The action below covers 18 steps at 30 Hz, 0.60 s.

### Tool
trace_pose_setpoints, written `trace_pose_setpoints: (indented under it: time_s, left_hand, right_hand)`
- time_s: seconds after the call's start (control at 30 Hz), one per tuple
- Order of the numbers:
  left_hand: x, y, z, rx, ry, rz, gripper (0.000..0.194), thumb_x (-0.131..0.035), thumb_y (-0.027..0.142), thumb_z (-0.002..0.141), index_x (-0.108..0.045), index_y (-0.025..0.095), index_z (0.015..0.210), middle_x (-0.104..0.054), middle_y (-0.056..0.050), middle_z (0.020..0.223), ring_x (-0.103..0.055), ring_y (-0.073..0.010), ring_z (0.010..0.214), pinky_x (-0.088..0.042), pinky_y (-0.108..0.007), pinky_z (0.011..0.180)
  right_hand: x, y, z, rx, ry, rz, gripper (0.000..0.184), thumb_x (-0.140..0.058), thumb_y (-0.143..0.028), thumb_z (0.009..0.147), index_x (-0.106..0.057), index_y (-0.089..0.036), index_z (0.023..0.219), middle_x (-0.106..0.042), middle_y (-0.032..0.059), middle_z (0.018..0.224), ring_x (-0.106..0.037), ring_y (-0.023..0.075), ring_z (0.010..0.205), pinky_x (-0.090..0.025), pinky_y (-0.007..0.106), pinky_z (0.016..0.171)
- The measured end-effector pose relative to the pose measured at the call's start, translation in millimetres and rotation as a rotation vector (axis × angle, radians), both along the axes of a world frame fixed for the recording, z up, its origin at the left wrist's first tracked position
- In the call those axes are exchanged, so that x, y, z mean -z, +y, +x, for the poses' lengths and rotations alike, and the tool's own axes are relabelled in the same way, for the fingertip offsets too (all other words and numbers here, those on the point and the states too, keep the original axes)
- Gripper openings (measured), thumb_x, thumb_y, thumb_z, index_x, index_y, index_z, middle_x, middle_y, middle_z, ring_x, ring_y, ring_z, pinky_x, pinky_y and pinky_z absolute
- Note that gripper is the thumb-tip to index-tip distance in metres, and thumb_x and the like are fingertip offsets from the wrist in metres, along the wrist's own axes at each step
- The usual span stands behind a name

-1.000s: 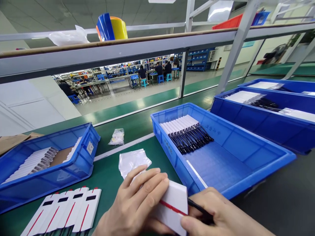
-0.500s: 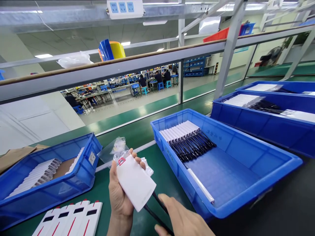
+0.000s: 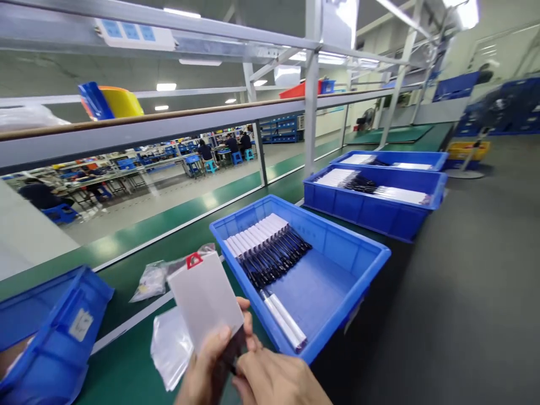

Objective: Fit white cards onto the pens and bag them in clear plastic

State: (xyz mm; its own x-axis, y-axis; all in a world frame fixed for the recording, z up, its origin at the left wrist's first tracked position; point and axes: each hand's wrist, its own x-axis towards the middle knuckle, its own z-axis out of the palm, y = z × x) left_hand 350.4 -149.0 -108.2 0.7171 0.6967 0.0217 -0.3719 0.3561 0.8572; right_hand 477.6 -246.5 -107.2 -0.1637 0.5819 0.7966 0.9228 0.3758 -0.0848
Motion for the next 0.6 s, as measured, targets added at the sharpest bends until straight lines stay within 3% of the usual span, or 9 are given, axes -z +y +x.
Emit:
trace_pose_setpoints:
  time_s: [0.1,0.17,0.23,0.3,0.37,0.43,0.53,0.6]
  left_hand:
    - [-46.6,29,11,0.007,0.439,0.388,0.037,-0.066,0.043,0.086,-0.066,0.018,0.113,-0.069,-0.006,0.091,-0.064,-0.0212,0.078,-0.055,-0.033,0.075]
    - [-76.7,48,29,0.094,0.585,0.697,0.024,-0.061,0.035,0.088,-0.065,0.019,0.104,-0.069,-0.004,0.088,-0.062,-0.0218,0.084,-0.054,-0.033,0.081]
    - [-94.5,67,52,0.205,0.658,0.943,0.015,-0.057,0.029,0.088,-0.064,0.019,0.097,-0.067,-0.003,0.088,-0.061,-0.0210,0.083,-0.054,-0.033,0.081]
    - [-98.1,84,75,0.300,0.702,1.135,0.013,-0.055,0.024,0.087,-0.062,0.019,0.097,-0.067,-0.005,0.092,-0.062,-0.0210,0.084,-0.054,-0.033,0.081]
    - [-92.0,99,93,0.357,0.751,1.286,0.022,-0.055,0.019,0.086,-0.061,0.018,0.107,-0.068,-0.008,0.098,-0.064,-0.0227,0.088,-0.055,-0.034,0.082]
    - [-82.8,111,104,0.308,0.818,1.443,0.041,-0.052,0.012,0.085,-0.055,0.015,0.125,-0.068,-0.012,0.107,-0.065,-0.0262,0.094,-0.054,-0.038,0.084]
    - [-71.5,120,99,-0.026,0.875,1.672,0.055,-0.050,0.010,0.088,-0.041,0.010,0.142,-0.060,-0.021,0.130,-0.058,-0.0335,0.114,-0.048,-0.050,0.097]
    - [-62.0,121,76,-0.271,0.851,1.660,0.054,-0.053,0.019,0.093,-0.038,0.013,0.145,-0.055,-0.020,0.139,-0.050,-0.0344,0.125,-0.042,-0.054,0.105]
  right_hand:
    - [-42.5,-4,35,0.087,-0.160,0.116,0.021,-0.046,-0.014,0.101,-0.067,-0.018,0.100,-0.075,0.0046,0.095,-0.067,0.0171,0.078,-0.053,0.028,0.073]
    - [-71.4,0,54,0.235,-0.490,0.106,0.033,-0.039,-0.012,0.102,-0.065,-0.013,0.123,-0.070,0.0097,0.125,-0.064,0.0199,0.087,-0.049,0.035,0.075]
    - [-92.2,10,69,0.376,-0.651,0.104,0.036,-0.039,-0.008,0.100,-0.063,-0.006,0.126,-0.070,0.0128,0.122,-0.060,0.0215,0.085,-0.046,0.037,0.072]
    - [-100.5,26,82,0.442,-0.718,0.064,0.035,-0.041,-0.005,0.095,-0.065,-0.004,0.121,-0.071,0.0141,0.114,-0.058,0.0230,0.083,-0.044,0.038,0.068]
    - [-96.4,45,94,0.428,-0.709,-0.116,0.033,-0.043,-0.002,0.090,-0.067,-0.009,0.112,-0.070,0.0132,0.105,-0.058,0.0238,0.081,-0.043,0.037,0.063]
    - [-82.4,65,107,0.387,-0.629,-0.347,0.027,-0.047,0.000,0.085,-0.067,-0.013,0.098,-0.068,0.0105,0.091,-0.059,0.0235,0.076,-0.040,0.035,0.057]
    - [-49.3,92,132,0.342,-0.490,-0.543,0.013,-0.060,-0.002,0.082,-0.063,-0.015,0.082,-0.063,0.0037,0.069,-0.059,0.0192,0.060,-0.037,0.030,0.049]
    - [-22.7,105,146,0.303,-0.414,-0.592,0.010,-0.067,-0.013,0.086,-0.063,-0.015,0.078,-0.058,-0.0024,0.059,-0.054,0.0141,0.048,-0.039,0.026,0.047]
